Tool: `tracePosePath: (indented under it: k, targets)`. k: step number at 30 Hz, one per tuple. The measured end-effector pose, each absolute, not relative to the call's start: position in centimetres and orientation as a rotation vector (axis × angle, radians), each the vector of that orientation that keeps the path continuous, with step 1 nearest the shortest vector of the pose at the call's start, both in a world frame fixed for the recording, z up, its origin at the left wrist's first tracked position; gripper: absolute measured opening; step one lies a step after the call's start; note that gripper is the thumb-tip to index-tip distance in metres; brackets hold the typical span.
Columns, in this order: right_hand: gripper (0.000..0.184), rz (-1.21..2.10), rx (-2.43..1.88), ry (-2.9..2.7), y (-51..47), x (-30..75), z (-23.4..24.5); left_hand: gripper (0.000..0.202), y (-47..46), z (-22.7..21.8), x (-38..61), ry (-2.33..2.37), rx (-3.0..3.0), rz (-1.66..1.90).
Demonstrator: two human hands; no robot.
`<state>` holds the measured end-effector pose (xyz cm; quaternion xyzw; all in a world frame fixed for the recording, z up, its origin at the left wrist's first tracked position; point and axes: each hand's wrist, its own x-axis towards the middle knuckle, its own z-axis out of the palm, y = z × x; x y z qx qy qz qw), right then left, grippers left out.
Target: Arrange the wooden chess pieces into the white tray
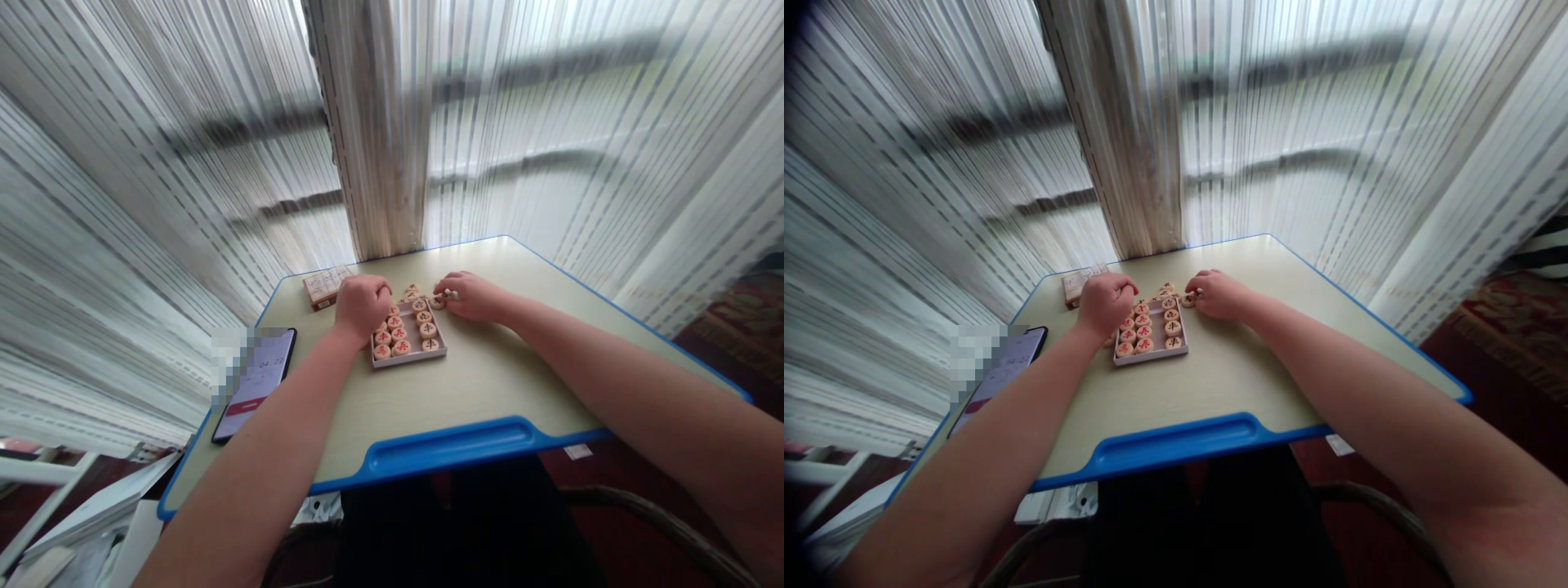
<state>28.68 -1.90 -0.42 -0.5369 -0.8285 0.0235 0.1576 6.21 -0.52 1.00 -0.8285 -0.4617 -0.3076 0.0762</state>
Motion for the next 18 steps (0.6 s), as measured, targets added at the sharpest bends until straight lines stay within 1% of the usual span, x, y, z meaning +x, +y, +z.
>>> tracePosePath:
  k: [5, 14, 18]
  targets:
    - [0.031, 0.061, -1.535, -2.381, -1.93, 28.62, -0.48, 0.030, -0.43, 0.70, 6.17, -1.394, -2.495, -0.877]
    - [0.030, 0.070, -1.518, -2.331, -2.00, 28.55, -0.37, 0.028, -0.69, 0.60, 6.59, -1.263, -2.523, -0.910]
    - [0.028, 0.045, -1.487, -2.293, -2.20, 28.42, -0.30, 0.029, -0.75, 0.49, 6.59, -1.224, -2.531, -0.868]
